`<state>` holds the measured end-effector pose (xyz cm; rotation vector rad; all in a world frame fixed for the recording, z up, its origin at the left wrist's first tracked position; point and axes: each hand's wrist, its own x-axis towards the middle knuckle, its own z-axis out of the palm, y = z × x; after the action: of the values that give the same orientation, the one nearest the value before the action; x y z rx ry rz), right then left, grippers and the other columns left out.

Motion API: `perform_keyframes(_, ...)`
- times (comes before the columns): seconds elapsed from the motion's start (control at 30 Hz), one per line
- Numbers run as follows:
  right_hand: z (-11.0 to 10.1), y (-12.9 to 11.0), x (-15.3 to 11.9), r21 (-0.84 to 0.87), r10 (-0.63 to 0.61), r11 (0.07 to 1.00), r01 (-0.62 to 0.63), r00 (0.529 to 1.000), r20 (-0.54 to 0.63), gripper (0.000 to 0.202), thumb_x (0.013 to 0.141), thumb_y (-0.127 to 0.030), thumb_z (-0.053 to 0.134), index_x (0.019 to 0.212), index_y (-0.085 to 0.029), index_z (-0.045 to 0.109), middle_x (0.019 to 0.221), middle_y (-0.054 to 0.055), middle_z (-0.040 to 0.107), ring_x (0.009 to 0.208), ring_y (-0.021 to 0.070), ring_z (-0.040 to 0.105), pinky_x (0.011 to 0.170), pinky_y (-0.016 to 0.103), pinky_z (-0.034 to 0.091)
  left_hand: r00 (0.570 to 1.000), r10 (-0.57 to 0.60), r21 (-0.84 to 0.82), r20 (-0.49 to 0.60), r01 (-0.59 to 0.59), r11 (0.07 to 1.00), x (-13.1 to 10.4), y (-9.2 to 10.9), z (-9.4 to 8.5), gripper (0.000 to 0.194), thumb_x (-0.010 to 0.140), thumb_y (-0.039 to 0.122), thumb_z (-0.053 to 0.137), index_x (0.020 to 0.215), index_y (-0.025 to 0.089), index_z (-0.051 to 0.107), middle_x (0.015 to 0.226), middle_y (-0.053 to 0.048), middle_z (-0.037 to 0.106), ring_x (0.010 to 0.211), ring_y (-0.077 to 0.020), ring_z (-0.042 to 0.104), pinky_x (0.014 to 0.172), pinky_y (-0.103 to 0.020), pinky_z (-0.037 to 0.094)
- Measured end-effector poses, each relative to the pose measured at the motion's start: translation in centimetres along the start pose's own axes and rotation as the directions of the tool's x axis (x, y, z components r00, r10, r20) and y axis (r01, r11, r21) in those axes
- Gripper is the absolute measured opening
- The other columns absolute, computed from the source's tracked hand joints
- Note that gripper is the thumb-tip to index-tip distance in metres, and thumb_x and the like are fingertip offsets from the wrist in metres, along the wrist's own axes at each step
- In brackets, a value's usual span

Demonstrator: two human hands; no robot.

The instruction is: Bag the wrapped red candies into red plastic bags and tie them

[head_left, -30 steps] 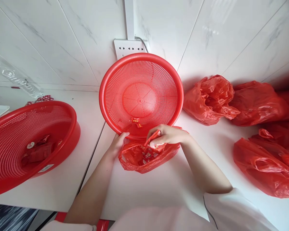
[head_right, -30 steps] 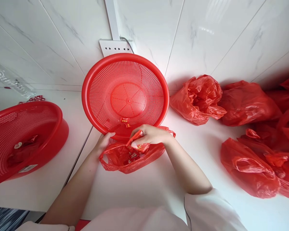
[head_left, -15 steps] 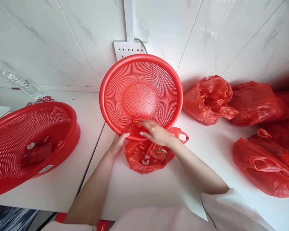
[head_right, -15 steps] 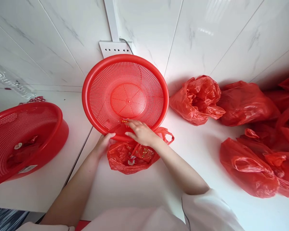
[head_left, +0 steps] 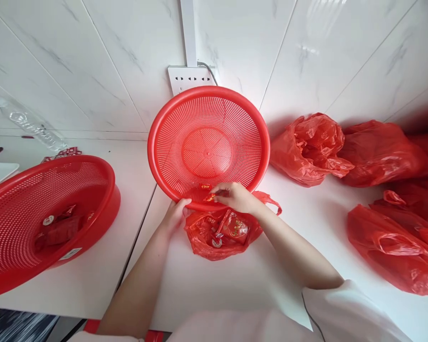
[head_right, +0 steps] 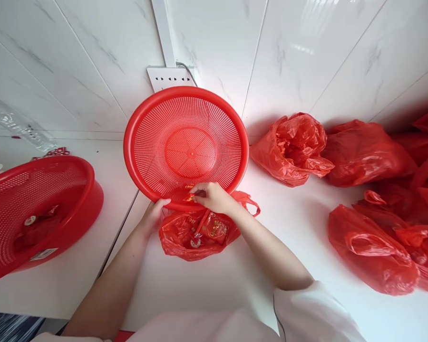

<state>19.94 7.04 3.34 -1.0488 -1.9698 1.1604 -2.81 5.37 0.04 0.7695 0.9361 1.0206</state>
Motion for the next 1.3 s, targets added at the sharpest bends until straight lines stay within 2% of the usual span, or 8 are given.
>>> perform_keyframes(0.13,-0.2,0.6,0.1,0.198,0.146,0.971,-0.137,0.989,-0.031,0.022,0.078,-0.026,0.064,0.095,-0.014,0.065,0.08,0.003,0.069,0.073,0.0154,0.066,0.069,0.027,0.052,1.0,0.009,-0.017,0.022,-0.009,1.0,0.0,0.0,-0.1,0.046,0.078,0.024,0.061,0.123,0.012,0.056,0.12,-0.015,0.065,0.105,-0.029,0.065,0.088,-0.04,0.054)
perform_keyframes(0.4,-1.4,0.0,-0.2,0.243,0.153,0.959,-0.148,0.988,0.0,0.015,0.081,-0.027,0.057,0.086,-0.016,0.065,0.072,-0.001,0.063,0.064,0.0116,0.06,0.063,0.023,0.049,1.0,0.022,0.02,-0.003,-0.022,1.0,-0.1,0.0,0.0,0.043,0.078,0.022,0.062,0.12,0.013,0.058,0.119,-0.015,0.066,0.106,-0.0301,0.065,0.087,-0.041,0.055)
perform_keyframes(0.53,-2.4,-1.3,-0.9,0.285,0.098,0.947,-0.15,0.977,0.189,0.022,0.086,-0.033,0.055,0.092,-0.015,0.065,0.078,0.001,0.065,0.067,0.012,0.062,0.067,0.025,0.051,1.0,0.028,0.017,0.006,-0.029,0.999,0.0,-0.1,0.0,0.044,0.078,0.024,0.061,0.121,0.013,0.057,0.122,-0.015,0.064,0.108,-0.0309,0.064,0.085,-0.041,0.055)
perform_keyframes(0.67,-2.8,-2.8,-1.6,0.151,0.044,0.98,-0.13,0.879,0.475,0.027,0.087,-0.036,0.057,0.102,-0.015,0.067,0.09,0.005,0.07,0.076,0.0152,0.067,0.07,0.026,0.053,0.999,0.034,0.016,0.015,-0.034,0.999,0.1,-0.2,-0.1,0.045,0.078,0.025,0.061,0.121,0.012,0.058,0.121,-0.016,0.065,0.108,-0.0315,0.064,0.085,-0.042,0.055)
perform_keyframes(0.8,-1.4,-2.4,-1.2,-0.147,-0.032,0.987,0.06,0.982,0.186,0.026,0.092,-0.033,0.05,0.102,-0.018,0.068,0.098,0.005,0.071,0.087,0.017,0.066,0.081,0.03,0.05,0.999,0.035,0.02,0.009,-0.035,0.999,0.1,-0.2,-0.1,0.047,0.077,0.024,0.062,0.122,0.011,0.057,0.118,-0.015,0.067,0.106,-0.0303,0.065,0.087,-0.041,0.054)
perform_keyframes(0.9,0.6,-0.5,-0.3,-0.36,-0.101,0.929,0.089,0.995,-0.015,0.034,0.095,-0.031,0.045,0.123,-0.018,0.059,0.123,0.011,0.063,0.113,0.0224,0.058,0.097,0.039,0.044,0.999,-0.051,0.073,-0.002,0.051,0.996,-0.2,-0.1,0.0,0.048,0.076,0.024,0.064,0.122,0.011,0.057,0.111,-0.015,0.07,0.102,-0.0305,0.067,0.084,-0.041,0.055)
perform_keyframes(1.07,2.6,2.2,0.8,-0.477,-0.008,0.878,0.031,0.999,0.051,0.058,0.096,-0.042,0.041,0.147,-0.016,0.032,0.152,0.017,0.032,0.139,0.0305,0.032,0.11,0.054,0.029,0.995,-0.095,0.076,-0.025,0.096,0.992,-0.5,-0.2,0.4,0.05,0.076,0.023,0.064,0.124,0.013,0.056,0.098,-0.013,0.073,0.092,-0.031,0.07,0.077,-0.042,0.057)
perform_keyframes(1.3,1.5,1.2,0.3,-0.419,-0.081,0.904,0.084,0.996,0.023,0.027,0.094,-0.03,0.049,0.116,-0.02,0.062,0.107,0.009,0.068,0.099,0.02,0.064,0.088,0.033,0.048,0.996,-0.093,0.045,-0.018,0.093,0.995,-0.3,0.1,0.4,0.052,0.078,0.024,0.062,0.127,0.011,0.052,0.108,-0.015,0.071,0.091,-0.03,0.07,0.075,-0.04,0.058)
